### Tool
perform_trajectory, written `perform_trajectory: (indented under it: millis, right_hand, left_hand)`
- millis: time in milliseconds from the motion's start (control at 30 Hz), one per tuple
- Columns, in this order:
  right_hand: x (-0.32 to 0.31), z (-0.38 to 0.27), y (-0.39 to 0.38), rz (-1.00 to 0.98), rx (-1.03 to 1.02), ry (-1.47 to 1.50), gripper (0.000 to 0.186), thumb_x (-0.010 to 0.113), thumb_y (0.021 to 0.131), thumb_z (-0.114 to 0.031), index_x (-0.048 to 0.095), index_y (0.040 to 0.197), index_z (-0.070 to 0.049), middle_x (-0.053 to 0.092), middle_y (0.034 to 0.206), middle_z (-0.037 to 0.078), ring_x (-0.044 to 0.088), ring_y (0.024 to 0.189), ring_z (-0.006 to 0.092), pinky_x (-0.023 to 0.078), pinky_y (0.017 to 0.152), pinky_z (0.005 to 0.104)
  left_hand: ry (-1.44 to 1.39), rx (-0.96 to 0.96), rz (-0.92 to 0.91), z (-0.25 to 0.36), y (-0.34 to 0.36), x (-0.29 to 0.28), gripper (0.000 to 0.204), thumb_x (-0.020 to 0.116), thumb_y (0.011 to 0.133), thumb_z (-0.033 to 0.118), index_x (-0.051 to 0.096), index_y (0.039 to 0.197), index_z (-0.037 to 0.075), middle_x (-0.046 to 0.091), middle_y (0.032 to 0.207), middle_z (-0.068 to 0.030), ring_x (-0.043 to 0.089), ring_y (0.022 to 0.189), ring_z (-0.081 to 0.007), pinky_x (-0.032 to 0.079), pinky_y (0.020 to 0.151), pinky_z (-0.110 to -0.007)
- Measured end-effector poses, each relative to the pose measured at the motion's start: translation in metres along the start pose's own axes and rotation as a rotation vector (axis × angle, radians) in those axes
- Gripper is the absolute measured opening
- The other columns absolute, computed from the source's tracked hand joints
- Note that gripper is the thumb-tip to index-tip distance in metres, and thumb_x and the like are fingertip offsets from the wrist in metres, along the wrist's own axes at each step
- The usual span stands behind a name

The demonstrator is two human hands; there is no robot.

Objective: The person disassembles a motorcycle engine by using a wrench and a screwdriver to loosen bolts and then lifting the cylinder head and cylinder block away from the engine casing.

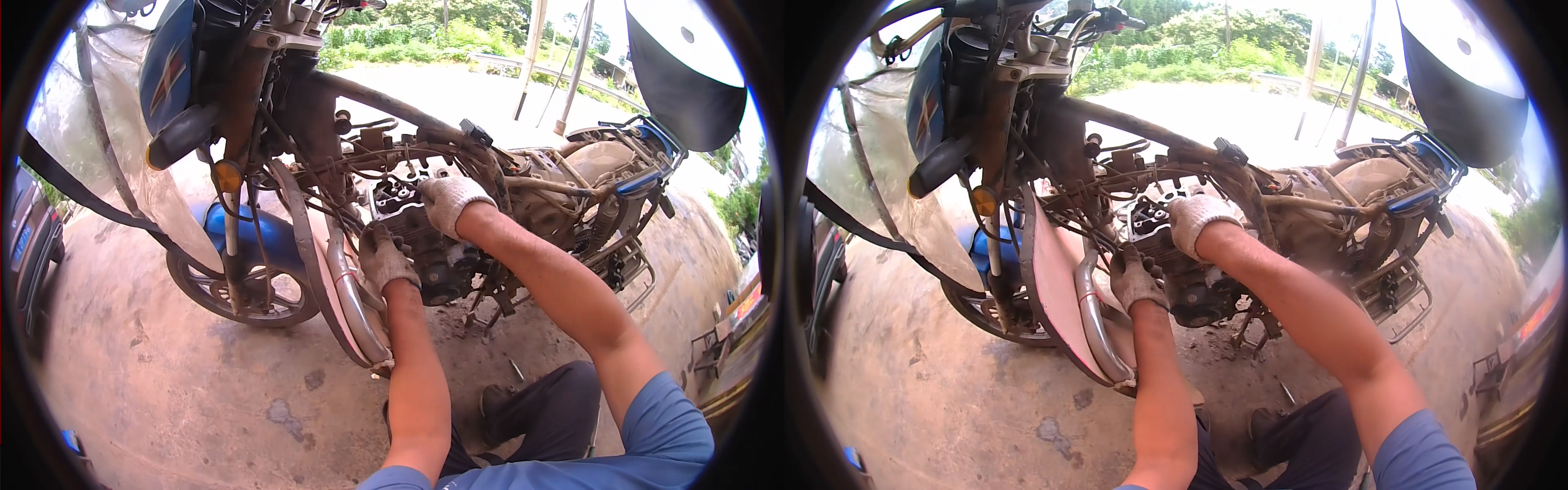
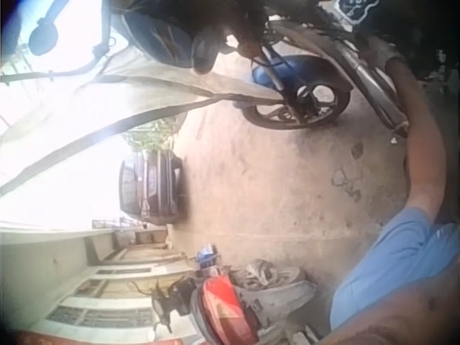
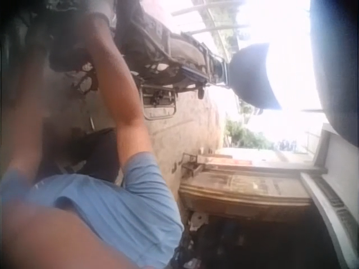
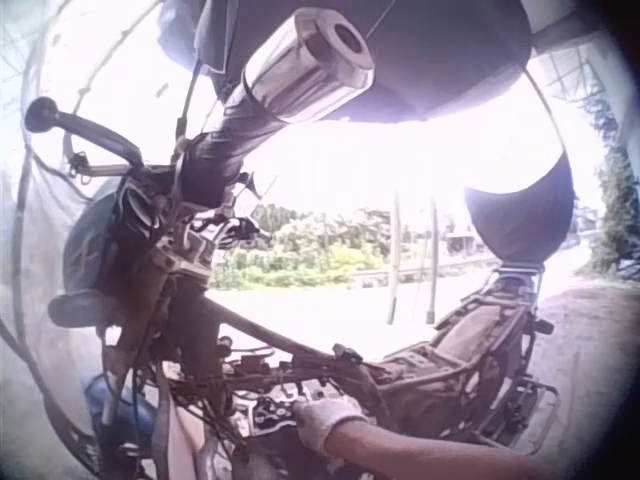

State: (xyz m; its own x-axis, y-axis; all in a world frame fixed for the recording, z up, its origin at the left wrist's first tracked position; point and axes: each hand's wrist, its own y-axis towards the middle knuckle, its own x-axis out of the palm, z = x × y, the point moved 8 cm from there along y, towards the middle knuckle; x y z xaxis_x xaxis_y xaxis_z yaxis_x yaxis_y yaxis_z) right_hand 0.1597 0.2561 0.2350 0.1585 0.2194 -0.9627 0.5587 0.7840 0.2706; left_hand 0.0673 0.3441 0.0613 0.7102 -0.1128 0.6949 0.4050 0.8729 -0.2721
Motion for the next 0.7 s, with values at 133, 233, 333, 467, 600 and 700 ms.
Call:
perform_trajectory:
  millis: [133,233,333,467,600,700]
  right_hand:
    - [0.010,-0.010,0.025,-0.238,0.078,-0.058,0.030,0.064,0.087,-0.016,0.079,0.113,-0.009,0.074,0.117,0.021,0.070,0.114,0.0380,0.056,0.097,0.0466]
    - [0.006,-0.017,0.035,-0.240,0.092,-0.058,0.029,0.064,0.086,-0.013,0.079,0.111,-0.008,0.074,0.117,0.021,0.071,0.113,0.0369,0.058,0.094,0.0467]
    - [0.006,-0.023,0.040,-0.278,0.101,-0.122,0.025,0.060,0.089,-0.015,0.078,0.105,-0.006,0.075,0.107,0.023,0.072,0.104,0.0389,0.059,0.090,0.0454]
    - [0.005,-0.022,0.025,-0.181,0.067,-0.140,0.025,0.061,0.089,-0.015,0.078,0.105,-0.005,0.074,0.107,0.024,0.072,0.104,0.0386,0.059,0.090,0.0455]
    - [-0.002,-0.009,0.006,0.018,0.019,-0.046,0.025,0.058,0.096,-0.023,0.076,0.110,-0.011,0.074,0.101,0.021,0.070,0.099,0.0422,0.056,0.090,0.0485]
    - [-0.028,-0.021,-0.003,0.065,0.022,0.081,0.023,0.058,0.097,-0.023,0.075,0.106,-0.009,0.074,0.099,0.021,0.070,0.095,0.0419,0.056,0.087,0.0506]
  left_hand:
    - [0.031,0.002,0.012,0.003,-0.004,0.002,0.021,0.068,0.101,0.017,0.064,0.121,0.014,0.062,0.077,-0.0011,0.051,0.051,-0.0103,0.035,0.041,-0.024]
    - [0.019,0.066,0.001,0.006,-0.003,0.006,0.028,0.067,0.100,0.013,0.064,0.127,0.004,0.066,0.080,-0.0042,0.053,0.050,-0.0104,0.040,0.043,-0.027]
    - [0.009,0.069,-0.012,0.007,-0.003,0.006,0.029,0.067,0.100,0.012,0.065,0.126,0.003,0.066,0.081,-0.0050,0.052,0.050,-0.0103,0.041,0.044,-0.027]
    - [0.065,0.068,-0.077,0.010,-0.008,0.011,0.030,0.069,0.099,0.015,0.064,0.125,0.002,0.066,0.081,-0.0056,0.052,0.051,-0.0105,0.040,0.044,-0.027]
    - [0.078,0.057,-0.078,0.010,-0.018,0.017,0.033,0.075,0.096,0.017,0.064,0.123,0.001,0.065,0.079,-0.0054,0.051,0.050,-0.0108,0.039,0.044,-0.027]
    - [0.082,0.070,-0.076,0.010,-0.007,0.010,0.036,0.079,0.093,0.016,0.064,0.122,0.001,0.065,0.077,-0.0049,0.051,0.049,-0.0107,0.039,0.044,-0.027]
